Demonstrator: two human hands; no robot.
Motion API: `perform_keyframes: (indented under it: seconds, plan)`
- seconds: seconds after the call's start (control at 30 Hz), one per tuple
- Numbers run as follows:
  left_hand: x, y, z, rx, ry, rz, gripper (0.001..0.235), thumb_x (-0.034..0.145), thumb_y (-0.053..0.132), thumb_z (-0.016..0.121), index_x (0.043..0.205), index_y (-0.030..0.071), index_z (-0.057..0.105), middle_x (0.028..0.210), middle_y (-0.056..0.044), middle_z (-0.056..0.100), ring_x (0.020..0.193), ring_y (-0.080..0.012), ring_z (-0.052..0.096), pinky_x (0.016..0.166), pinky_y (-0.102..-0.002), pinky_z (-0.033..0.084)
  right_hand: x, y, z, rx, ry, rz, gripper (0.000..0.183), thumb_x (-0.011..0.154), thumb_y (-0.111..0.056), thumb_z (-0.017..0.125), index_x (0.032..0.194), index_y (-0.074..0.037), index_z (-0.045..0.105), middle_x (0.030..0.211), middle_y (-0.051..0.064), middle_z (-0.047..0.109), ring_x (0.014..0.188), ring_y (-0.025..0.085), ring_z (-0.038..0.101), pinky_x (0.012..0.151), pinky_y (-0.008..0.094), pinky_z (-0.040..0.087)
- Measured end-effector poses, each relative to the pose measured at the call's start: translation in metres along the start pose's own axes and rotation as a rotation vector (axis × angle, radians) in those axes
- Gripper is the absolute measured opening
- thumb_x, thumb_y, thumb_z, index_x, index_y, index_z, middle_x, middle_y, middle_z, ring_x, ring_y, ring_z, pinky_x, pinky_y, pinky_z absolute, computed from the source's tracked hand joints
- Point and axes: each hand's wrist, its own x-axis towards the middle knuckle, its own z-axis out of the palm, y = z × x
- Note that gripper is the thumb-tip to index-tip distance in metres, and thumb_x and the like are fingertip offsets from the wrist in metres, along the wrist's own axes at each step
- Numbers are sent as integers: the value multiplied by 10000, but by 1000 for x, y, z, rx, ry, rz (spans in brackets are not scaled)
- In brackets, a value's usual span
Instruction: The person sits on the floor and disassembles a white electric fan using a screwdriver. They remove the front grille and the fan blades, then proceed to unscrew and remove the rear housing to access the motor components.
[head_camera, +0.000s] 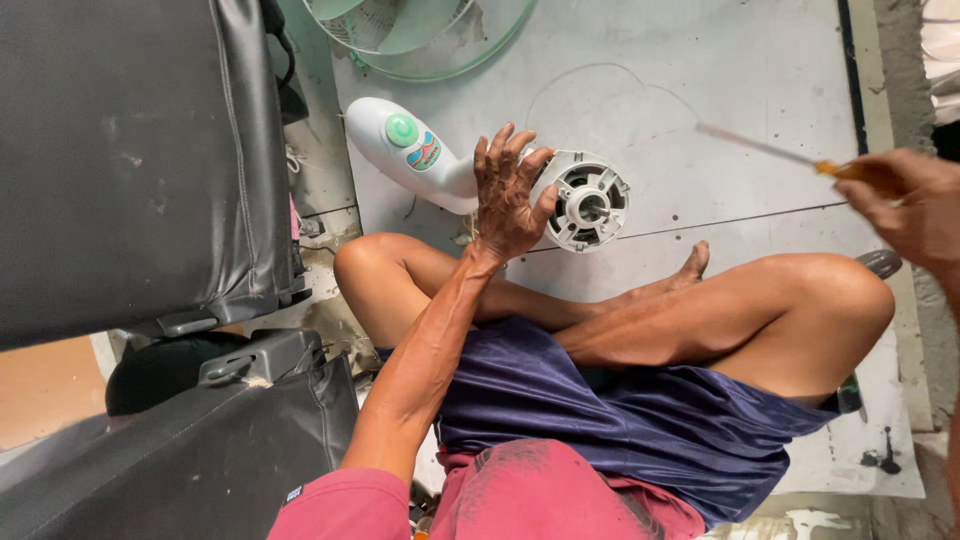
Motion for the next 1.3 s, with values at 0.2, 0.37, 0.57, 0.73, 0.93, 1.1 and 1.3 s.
perform_keyframes:
  seconds: [0.2,0.37,0.57,0.73,0.93,1.1,1.3]
  plan:
    - [2,4,-2,6,9,-2,446,1005,448,434,1275,135,600,1414,-121,528,1470,-388,397,1275,-602,174,-45,-105,-11,99,119,38,293,1218,126,663,1494,127,563,1372,311,585,1142,377,666,980,406,509]
    - [0,5,-1,6,22,-8,447,992,456,439,1255,135,604,1399,-115,535,1466,-374,400,1271,-601,181,-30,-234,-3,-444,63,-137,212,1111,-184,808,1306,-107,773,1089,86,754,896,203,708,796,339,525]
    - [-1,7,-3,3,24,-5,444,987,444,448,1264,131,597,1364,-119,541,1436,-371,428,1267,-607,199,-15,-244,21,-948,70,-299,141,1172,-507,672,1174,-375,721,857,-141,668,824,81,728,622,237,444]
    - [1,6,-4,-12,22,-7,442,982,436,452,1256,126,606,1341,-120,540,1407,-368,444,1259,-596,209,-7,-248,23,-928,34,-303,136,1173,-475,668,1133,-347,694,817,-118,640,790,106,716,604,258,438]
    - [11,7,-11,5,23,22,411,927,395,536,1226,128,627,1278,-88,561,1311,-332,491,1171,-554,329,-6,-253,25,-882,15,-312,82,1149,-404,677,1177,-329,695,792,-81,630,749,152,706,632,279,475]
    - [13,7,-14,25,7,19,398,842,358,610,1165,130,649,1233,-62,654,1252,-323,550,1109,-521,356,-8,-257,31,-869,41,-321,92,1144,-415,694,1129,-324,686,747,-65,579,682,162,644,588,287,426]
    - [27,10,-15,46,-37,-27,268,894,362,705,985,117,648,1079,-39,741,1167,-320,642,1089,-497,326,-9,-261,32,-940,19,-334,159,1126,-462,676,1080,-310,657,775,-69,605,663,164,644,587,291,446]
